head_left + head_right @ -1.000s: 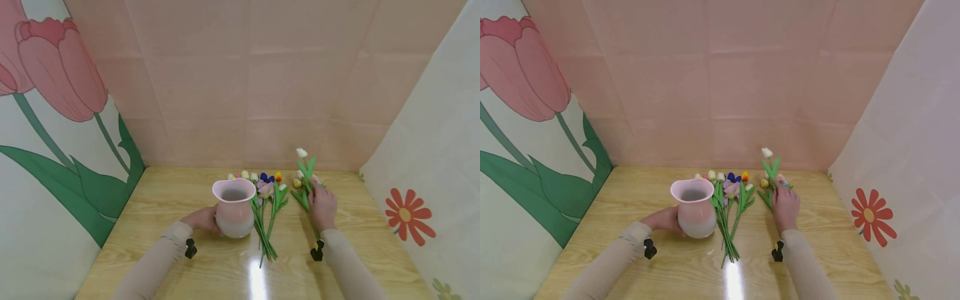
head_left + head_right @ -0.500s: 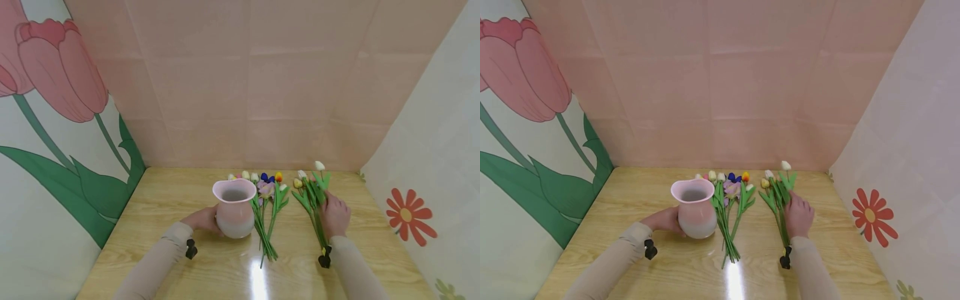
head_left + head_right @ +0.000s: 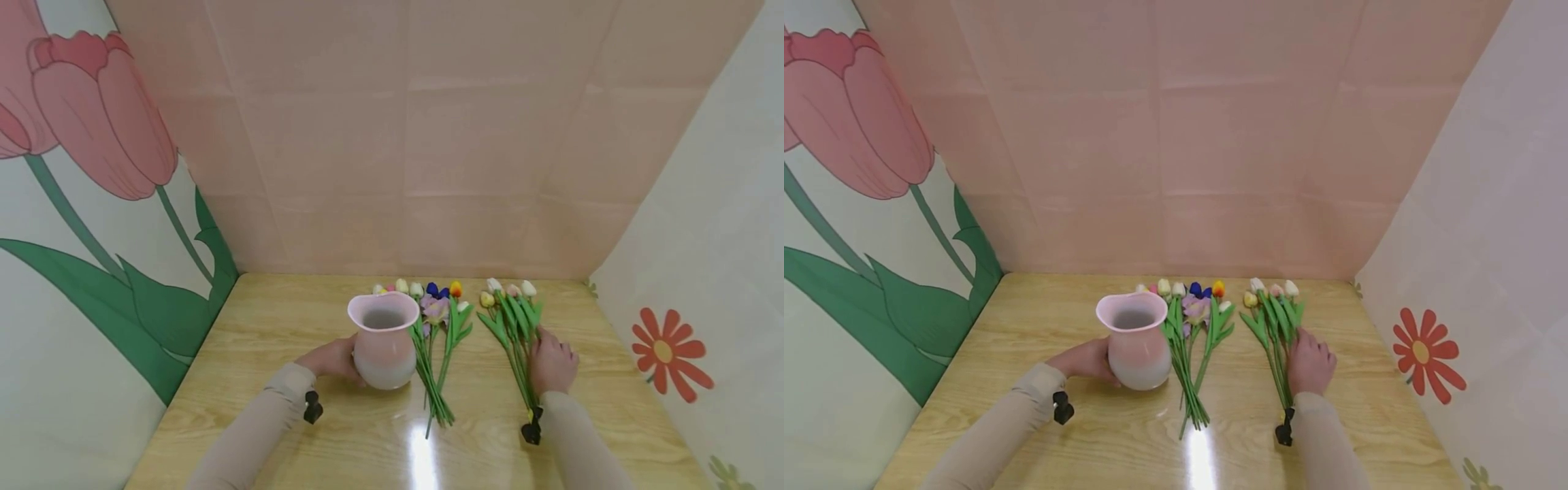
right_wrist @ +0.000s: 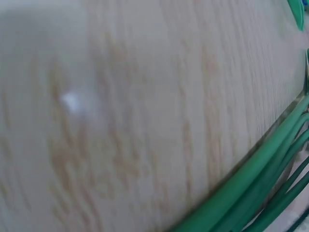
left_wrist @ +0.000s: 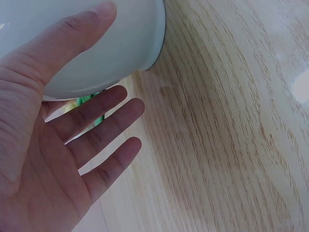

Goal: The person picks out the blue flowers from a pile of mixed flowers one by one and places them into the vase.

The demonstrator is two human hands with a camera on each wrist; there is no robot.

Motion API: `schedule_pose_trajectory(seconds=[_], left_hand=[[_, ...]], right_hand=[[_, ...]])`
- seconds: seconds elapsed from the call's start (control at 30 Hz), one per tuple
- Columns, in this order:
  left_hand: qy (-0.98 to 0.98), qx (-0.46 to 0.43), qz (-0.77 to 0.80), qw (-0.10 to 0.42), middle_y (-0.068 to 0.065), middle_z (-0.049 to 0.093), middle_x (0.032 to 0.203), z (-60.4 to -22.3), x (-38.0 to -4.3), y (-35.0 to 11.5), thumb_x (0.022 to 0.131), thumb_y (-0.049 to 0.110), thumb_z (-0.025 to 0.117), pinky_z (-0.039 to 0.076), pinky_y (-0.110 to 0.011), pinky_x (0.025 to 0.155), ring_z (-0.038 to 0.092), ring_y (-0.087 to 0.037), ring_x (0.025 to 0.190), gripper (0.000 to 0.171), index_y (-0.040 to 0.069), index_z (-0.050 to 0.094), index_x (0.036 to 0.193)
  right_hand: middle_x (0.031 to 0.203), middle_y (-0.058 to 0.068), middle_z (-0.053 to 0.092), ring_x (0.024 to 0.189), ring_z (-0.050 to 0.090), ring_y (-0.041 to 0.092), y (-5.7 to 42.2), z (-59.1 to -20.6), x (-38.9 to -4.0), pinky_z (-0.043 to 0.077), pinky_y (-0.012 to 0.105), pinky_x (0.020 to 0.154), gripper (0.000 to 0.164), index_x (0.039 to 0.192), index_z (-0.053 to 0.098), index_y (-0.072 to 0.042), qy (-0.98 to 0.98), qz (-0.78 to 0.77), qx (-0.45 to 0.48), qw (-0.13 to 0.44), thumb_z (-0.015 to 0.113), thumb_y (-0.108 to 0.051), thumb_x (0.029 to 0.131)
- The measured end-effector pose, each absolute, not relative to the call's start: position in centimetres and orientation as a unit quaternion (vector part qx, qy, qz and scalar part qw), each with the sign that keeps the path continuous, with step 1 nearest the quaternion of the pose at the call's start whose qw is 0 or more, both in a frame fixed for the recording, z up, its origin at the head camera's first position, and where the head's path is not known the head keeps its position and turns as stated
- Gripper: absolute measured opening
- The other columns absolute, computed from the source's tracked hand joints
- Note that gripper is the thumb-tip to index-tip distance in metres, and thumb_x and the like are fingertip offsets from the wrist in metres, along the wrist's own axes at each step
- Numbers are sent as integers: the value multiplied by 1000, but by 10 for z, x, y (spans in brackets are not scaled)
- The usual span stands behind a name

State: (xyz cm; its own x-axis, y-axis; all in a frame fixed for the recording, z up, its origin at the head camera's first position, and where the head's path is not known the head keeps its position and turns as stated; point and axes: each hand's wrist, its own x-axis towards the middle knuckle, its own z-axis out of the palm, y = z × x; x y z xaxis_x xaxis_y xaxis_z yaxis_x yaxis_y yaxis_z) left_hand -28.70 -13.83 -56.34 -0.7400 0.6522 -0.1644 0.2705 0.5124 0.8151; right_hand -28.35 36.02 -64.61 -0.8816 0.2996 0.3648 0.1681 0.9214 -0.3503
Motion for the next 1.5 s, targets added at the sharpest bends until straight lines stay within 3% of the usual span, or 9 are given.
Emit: schedule_pose_trajectory(seconds=[0.3,0.47,0.57,0.8,1.1,1.27,1.5], left_hand=[[837,279,408,234,-5,51,142,-563,-286,-138,65,15,90,37,-42,108,50,-19,126,98,16,35,146],[839,278,406,234,-5,51,142,-562,-286,-138,65,16,90,38,-41,108,50,-19,126,97,16,35,146],[838,275,409,235,-5,50,142,-561,-285,-138,65,16,90,37,-41,108,50,-19,126,97,15,35,146],[837,273,410,239,-6,49,144,-558,-284,-138,66,16,89,35,-43,110,48,-21,129,97,16,34,147],[837,276,407,239,-5,49,144,-557,-284,-137,67,16,89,37,-44,108,49,-21,129,96,18,35,146],[838,278,406,236,-5,50,142,-559,-285,-137,67,16,89,37,-44,109,49,-21,127,95,17,36,146],[838,281,404,234,-5,49,144,-563,-287,-138,66,15,90,36,-43,109,49,-20,128,98,17,34,147]], right_hand=[[126,28,55,107,49,50,365,-651,-276,35,64,86,36,135,50,-6,-966,151,-148,150,44,-19,101],[127,29,50,110,45,50,364,-650,-276,34,65,88,38,136,50,-7,-965,155,-156,144,42,-20,101],[128,29,49,112,45,50,363,-648,-277,34,66,89,38,135,51,-6,-961,164,-162,151,40,-21,102],[132,29,50,116,48,50,350,-636,-285,37,67,91,42,136,51,-2,-946,179,-134,235,44,-22,100],[142,32,39,127,39,50,311,-612,-297,32,66,100,61,151,28,-3,-946,178,-43,268,47,-29,99],[147,29,35,130,36,48,287,-606,-299,31,65,102,63,151,26,-3,-949,177,-6,260,45,-34,100],[148,29,33,132,34,47,250,-608,-296,29,64,104,67,150,27,-2,-956,180,31,230,56,-29,95]])
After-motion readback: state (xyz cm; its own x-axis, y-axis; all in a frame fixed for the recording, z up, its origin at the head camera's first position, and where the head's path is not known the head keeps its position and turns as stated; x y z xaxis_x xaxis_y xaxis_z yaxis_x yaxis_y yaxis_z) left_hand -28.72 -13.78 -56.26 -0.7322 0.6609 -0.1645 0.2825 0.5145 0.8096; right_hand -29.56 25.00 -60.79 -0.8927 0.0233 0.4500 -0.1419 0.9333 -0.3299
